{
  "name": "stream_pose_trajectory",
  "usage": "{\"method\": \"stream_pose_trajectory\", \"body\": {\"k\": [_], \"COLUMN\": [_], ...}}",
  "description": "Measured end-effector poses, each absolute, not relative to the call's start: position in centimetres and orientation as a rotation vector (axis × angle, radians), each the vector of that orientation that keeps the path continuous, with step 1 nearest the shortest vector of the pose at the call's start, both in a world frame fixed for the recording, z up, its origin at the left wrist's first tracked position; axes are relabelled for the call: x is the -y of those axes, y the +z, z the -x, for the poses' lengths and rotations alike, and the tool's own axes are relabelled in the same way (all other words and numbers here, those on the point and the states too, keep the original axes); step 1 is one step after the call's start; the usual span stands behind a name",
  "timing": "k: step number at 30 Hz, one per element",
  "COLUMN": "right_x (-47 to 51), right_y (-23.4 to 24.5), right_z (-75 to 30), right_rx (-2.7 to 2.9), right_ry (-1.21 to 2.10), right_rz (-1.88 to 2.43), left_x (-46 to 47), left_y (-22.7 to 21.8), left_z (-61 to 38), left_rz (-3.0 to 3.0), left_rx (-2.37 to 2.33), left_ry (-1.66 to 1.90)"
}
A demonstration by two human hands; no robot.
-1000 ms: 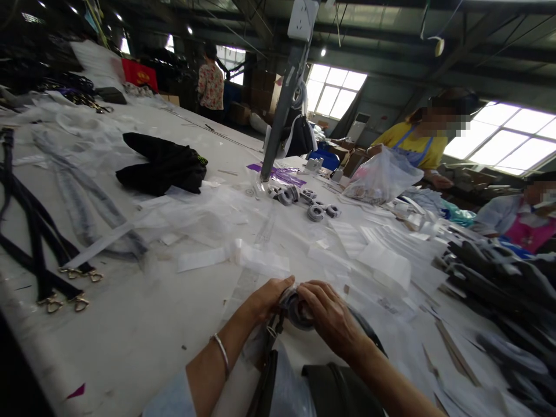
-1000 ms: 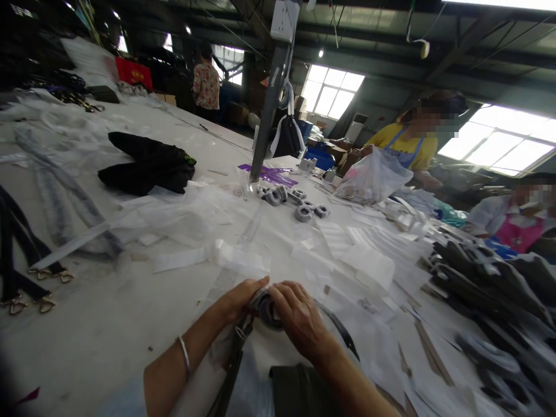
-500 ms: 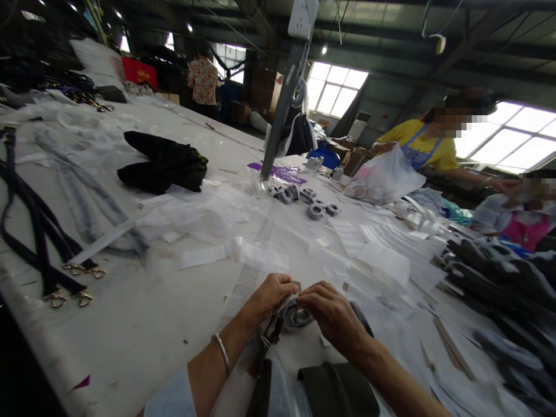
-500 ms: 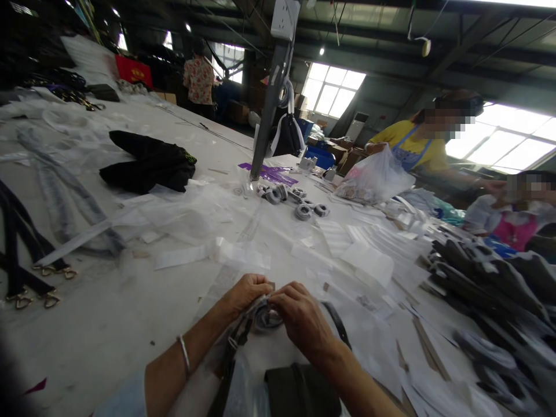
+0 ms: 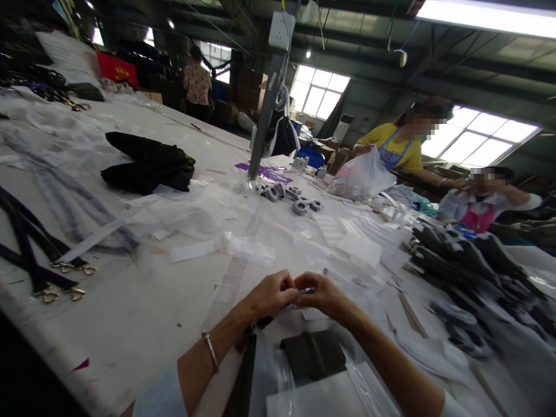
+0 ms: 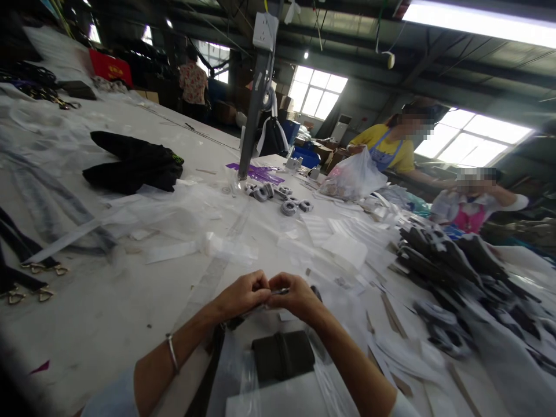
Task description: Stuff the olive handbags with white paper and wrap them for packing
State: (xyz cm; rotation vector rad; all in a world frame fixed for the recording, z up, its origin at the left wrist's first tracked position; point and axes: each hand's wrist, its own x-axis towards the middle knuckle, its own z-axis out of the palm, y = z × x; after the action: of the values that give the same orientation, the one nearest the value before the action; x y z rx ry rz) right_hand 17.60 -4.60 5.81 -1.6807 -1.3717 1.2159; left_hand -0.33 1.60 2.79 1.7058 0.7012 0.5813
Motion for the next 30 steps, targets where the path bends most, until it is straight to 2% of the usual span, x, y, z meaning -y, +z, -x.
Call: {"method": "stream_pose_trajectory", "body": {"k": [2, 6, 10, 15, 18, 30], "right_x": [5.3, 7.0, 8.9, 10.6, 10.8, 10.8], "right_y": [5.7, 5.3, 4.9, 3.4, 2.2, 0.8], "right_z": [-17.7, -17.1, -15.9, -14.8, -14.5, -14.1], "right_rx": [1.291, 1.313, 1.525, 1.921, 2.013, 2.135], "right_ry": [1.322, 1.161, 0.8, 0.194, 0.006, -0.179], "right_rz": [1.668, 1.808, 1.924, 1.775, 1.754, 1.648], "left_x": [-0.8, 0.7, 2.0, 3.3, 3.7, 2.6], "left_y": [2.8, 2.1, 1.0, 0.5, 0.3, -0.9], "left_z": [0.5, 0.5, 0.3, 0.0, 0.2, 0.7], "left_rz": [-1.789, -1.82, -1.852, -1.967, -2.089, -2.119], "left_rx": [-0.668, -0.673, -0.731, -0.825, -0.877, -0.839], "left_ry": [0.527, 0.504, 0.495, 0.549, 0.604, 0.587]}}
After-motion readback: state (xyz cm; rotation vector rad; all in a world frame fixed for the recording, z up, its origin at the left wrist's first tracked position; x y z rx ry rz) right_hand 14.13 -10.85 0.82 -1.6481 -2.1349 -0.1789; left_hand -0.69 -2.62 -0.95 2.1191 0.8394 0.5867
